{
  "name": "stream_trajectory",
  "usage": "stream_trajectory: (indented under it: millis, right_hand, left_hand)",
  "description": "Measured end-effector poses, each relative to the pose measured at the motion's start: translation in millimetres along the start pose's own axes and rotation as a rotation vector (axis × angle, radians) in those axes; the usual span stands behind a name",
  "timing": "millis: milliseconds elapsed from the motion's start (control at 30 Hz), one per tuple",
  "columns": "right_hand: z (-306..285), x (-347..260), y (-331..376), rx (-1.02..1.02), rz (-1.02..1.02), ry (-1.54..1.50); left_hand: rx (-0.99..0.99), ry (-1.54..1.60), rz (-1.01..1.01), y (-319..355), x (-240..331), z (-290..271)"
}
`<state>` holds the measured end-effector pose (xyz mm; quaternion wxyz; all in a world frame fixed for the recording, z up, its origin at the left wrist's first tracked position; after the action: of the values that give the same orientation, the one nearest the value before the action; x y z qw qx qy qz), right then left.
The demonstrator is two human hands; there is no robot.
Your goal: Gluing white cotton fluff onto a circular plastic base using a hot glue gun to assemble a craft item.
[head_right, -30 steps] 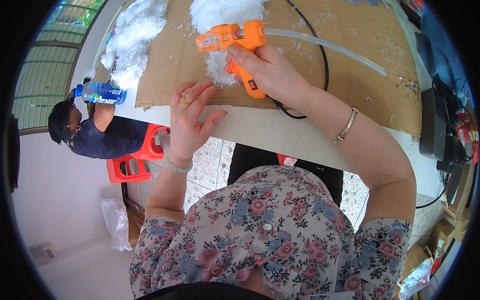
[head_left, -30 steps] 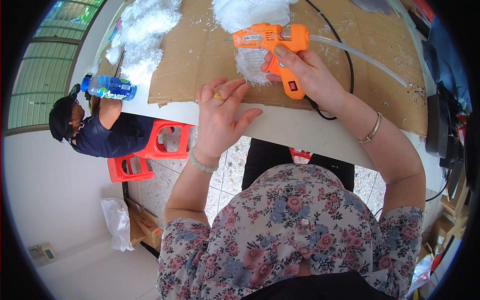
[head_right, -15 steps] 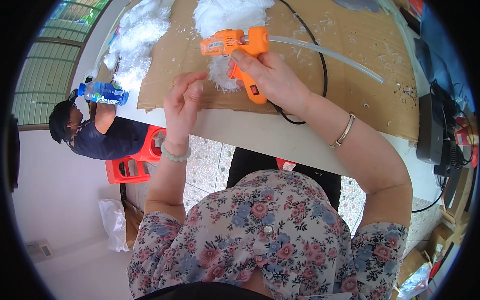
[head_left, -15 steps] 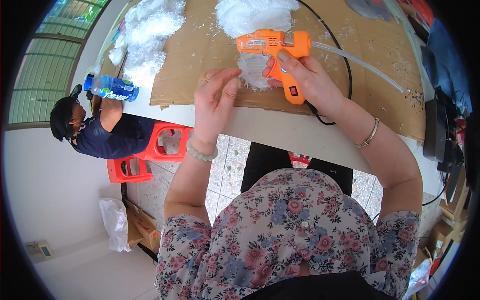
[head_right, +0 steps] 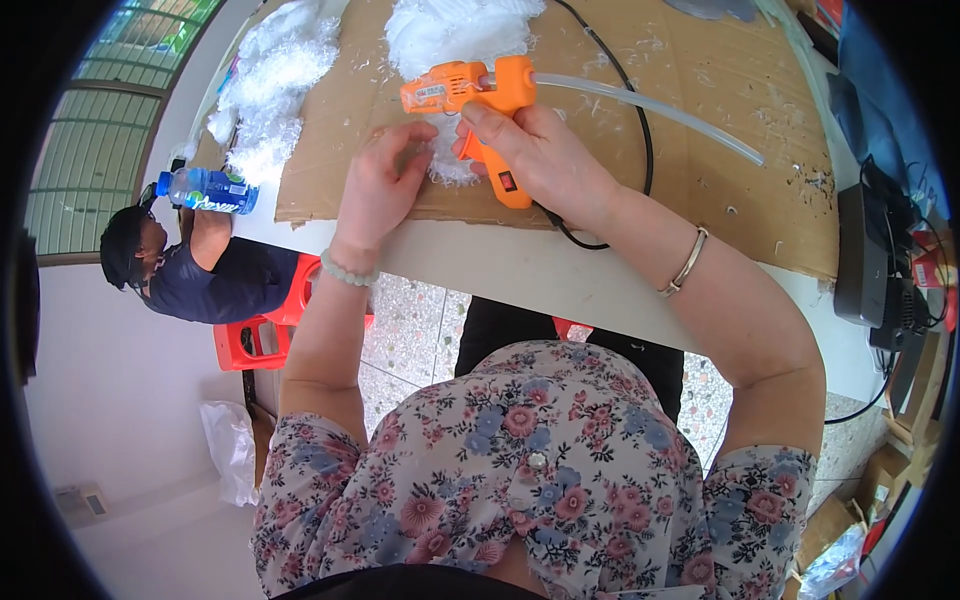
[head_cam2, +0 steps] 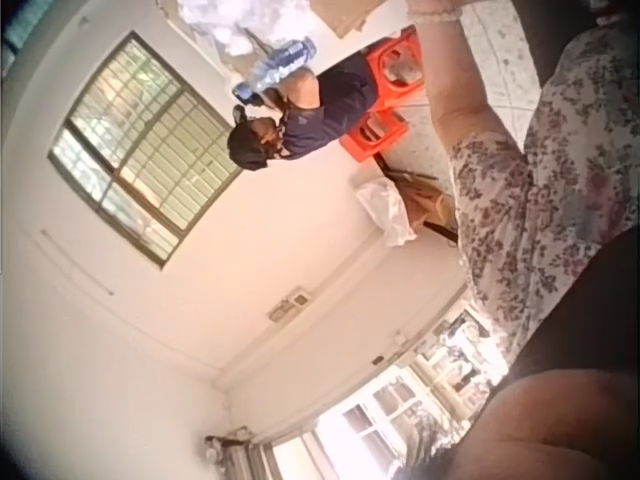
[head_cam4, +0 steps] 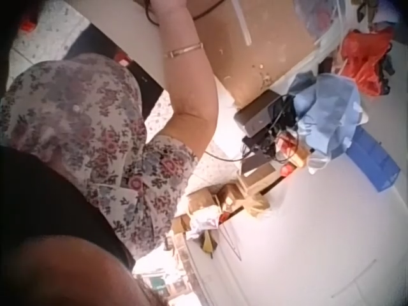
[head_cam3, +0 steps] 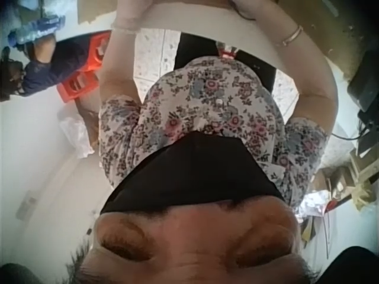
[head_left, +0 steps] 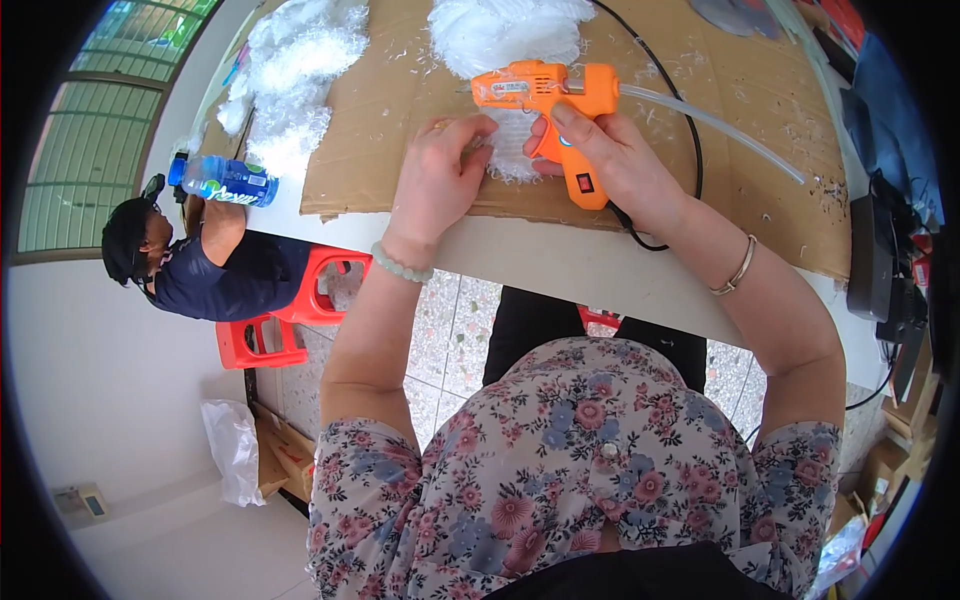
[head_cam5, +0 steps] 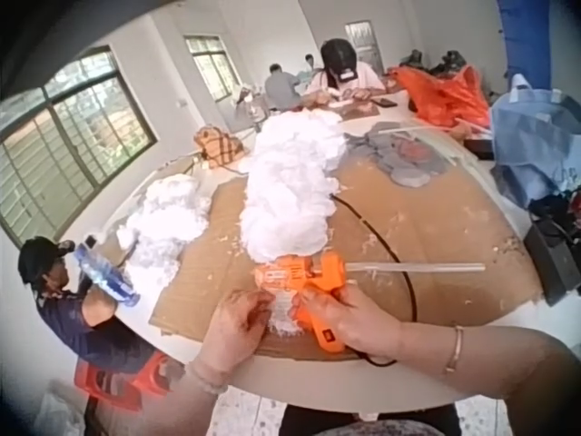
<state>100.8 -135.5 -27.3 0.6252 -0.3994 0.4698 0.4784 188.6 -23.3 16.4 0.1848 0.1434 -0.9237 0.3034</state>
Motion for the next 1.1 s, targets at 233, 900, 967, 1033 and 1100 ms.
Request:
stream_trajectory:
  millis: [233,900,967,1033,1100]
  right_hand:
    - [0.0,4.5,0.1,0.002,0.038,-0.004]
    - [-34.9,-98.1,19.9,0.252,-0.219,-0.061]
    - [-47.0,-96.1,29.5,0.54,-0.006,-0.204]
    - [-68.4,-94.9,38.7,0.312,-0.158,0.105]
    - [-72.8,-89.3,46.1,0.278,-0.138,0.205]
  left_hand:
    - [0.143,0.102,-0.19,-2.8,-36.6,-7.6]
    - [-0.113,-0.406,0.285,-5.3,28.1,7.6]
    - [-0.11,-0.381,0.252,-3.8,24.8,2.3]
    - [-0.053,-0.405,0.26,-8.5,31.2,-4.0]
    - [0.0,-0.401,0.277,-9.3,39.3,-9.3]
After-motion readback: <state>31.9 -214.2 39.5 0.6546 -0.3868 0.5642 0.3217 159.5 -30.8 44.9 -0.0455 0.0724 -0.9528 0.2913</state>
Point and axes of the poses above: each hand's wrist, its own y-axis away from the middle knuckle, its own z-axis out of the palm, x = y × z, the point moved 9 cm from there along -y, towards the middle knuckle, and after that the axes turned 2 degrees about z, right-handed, at the moved point
